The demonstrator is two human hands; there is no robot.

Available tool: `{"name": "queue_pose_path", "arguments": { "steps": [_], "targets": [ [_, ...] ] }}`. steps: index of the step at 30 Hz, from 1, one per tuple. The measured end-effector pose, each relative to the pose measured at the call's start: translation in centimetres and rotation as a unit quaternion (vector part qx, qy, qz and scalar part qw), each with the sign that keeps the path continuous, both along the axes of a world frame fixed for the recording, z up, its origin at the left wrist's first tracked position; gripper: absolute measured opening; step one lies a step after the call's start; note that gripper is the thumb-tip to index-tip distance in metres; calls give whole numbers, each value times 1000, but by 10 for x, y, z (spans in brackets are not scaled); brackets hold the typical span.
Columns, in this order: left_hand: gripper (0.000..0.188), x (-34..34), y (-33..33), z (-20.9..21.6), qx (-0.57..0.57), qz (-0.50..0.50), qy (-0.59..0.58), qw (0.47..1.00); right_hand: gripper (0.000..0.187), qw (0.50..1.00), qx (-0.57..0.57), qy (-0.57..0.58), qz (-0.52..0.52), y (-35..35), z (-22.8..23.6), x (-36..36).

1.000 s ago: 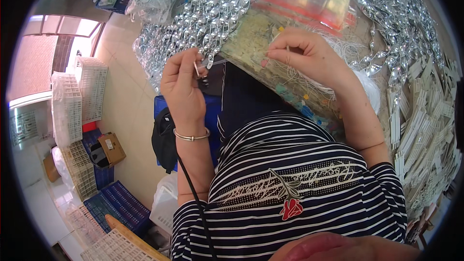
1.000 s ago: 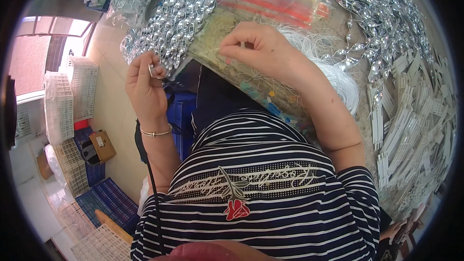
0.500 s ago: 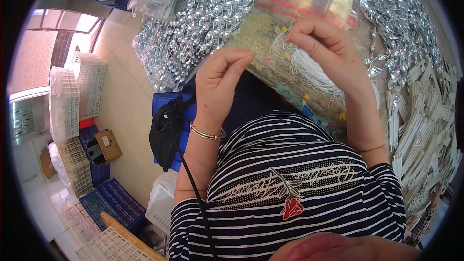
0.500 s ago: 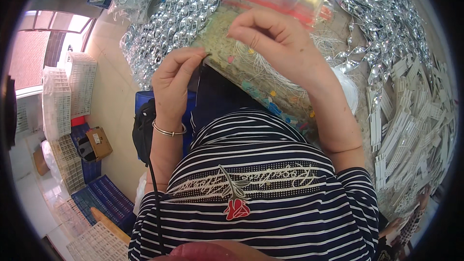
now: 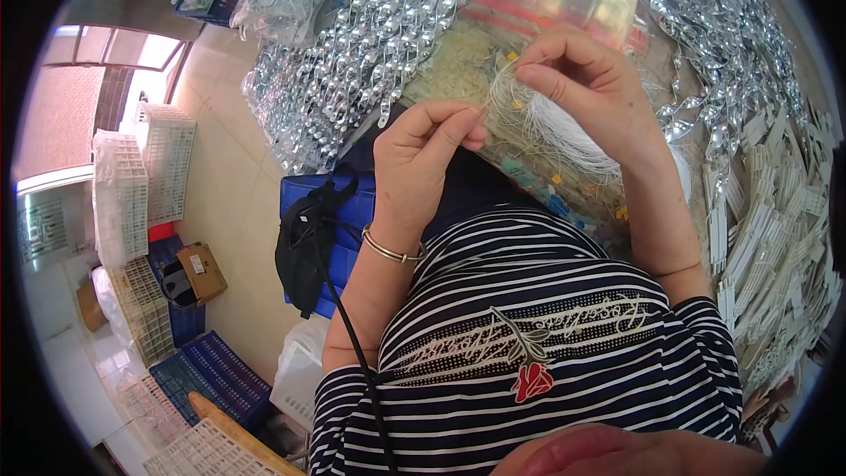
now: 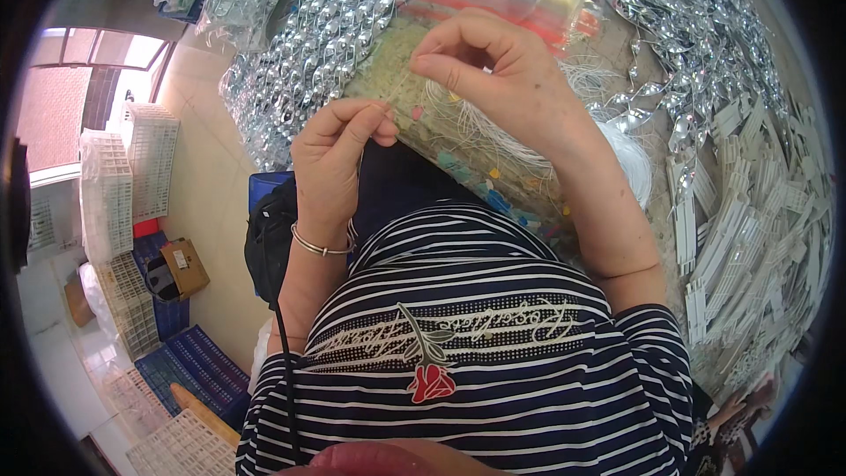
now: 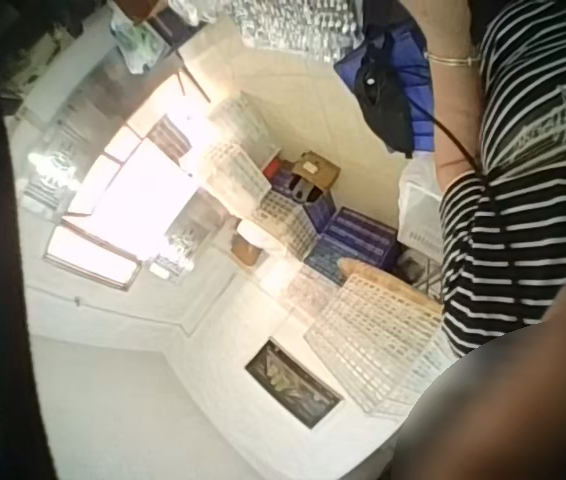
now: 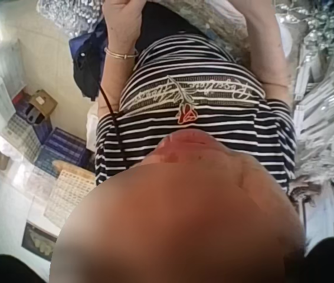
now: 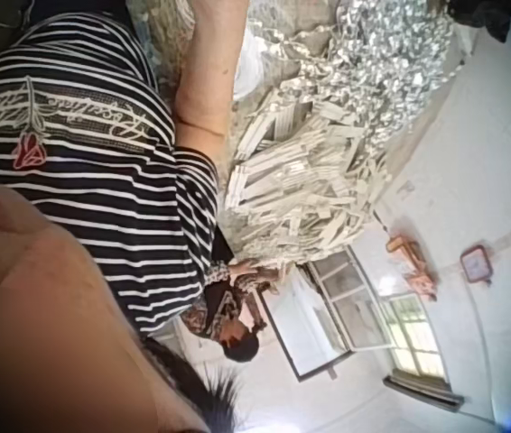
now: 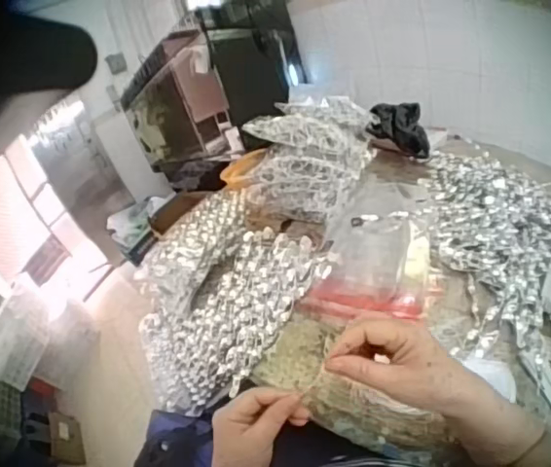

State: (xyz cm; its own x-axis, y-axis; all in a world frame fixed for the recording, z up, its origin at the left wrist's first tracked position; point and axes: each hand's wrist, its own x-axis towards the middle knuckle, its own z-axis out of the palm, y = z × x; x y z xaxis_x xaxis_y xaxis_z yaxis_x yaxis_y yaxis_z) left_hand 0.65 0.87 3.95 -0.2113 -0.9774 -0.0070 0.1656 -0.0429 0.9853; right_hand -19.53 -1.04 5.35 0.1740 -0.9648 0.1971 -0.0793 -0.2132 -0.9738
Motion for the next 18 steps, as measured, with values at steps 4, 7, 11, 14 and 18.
{"name": "queue_pose_path", "arguments": {
  "steps": [4,7,11,14,18],
  "targets": [
    [12,0,3,-2,13,-1,-7,1000,13,998,-3,-57,-18,-2,2,-2],
    [12,-3,4,-3,19,-13,-14,1000,14,996,32,-84,-5,0,4,-3],
    [12,-5,6,-3,34,-10,-21,999,15,993,66,-101,14,-2,1,-4],
    [12,-6,6,-2,41,-23,-11,999,12,993,60,-103,12,0,1,1],
    [14,-8,5,2,51,-22,16,998,11,996,26,-71,42,3,-1,10]
  ]
}}
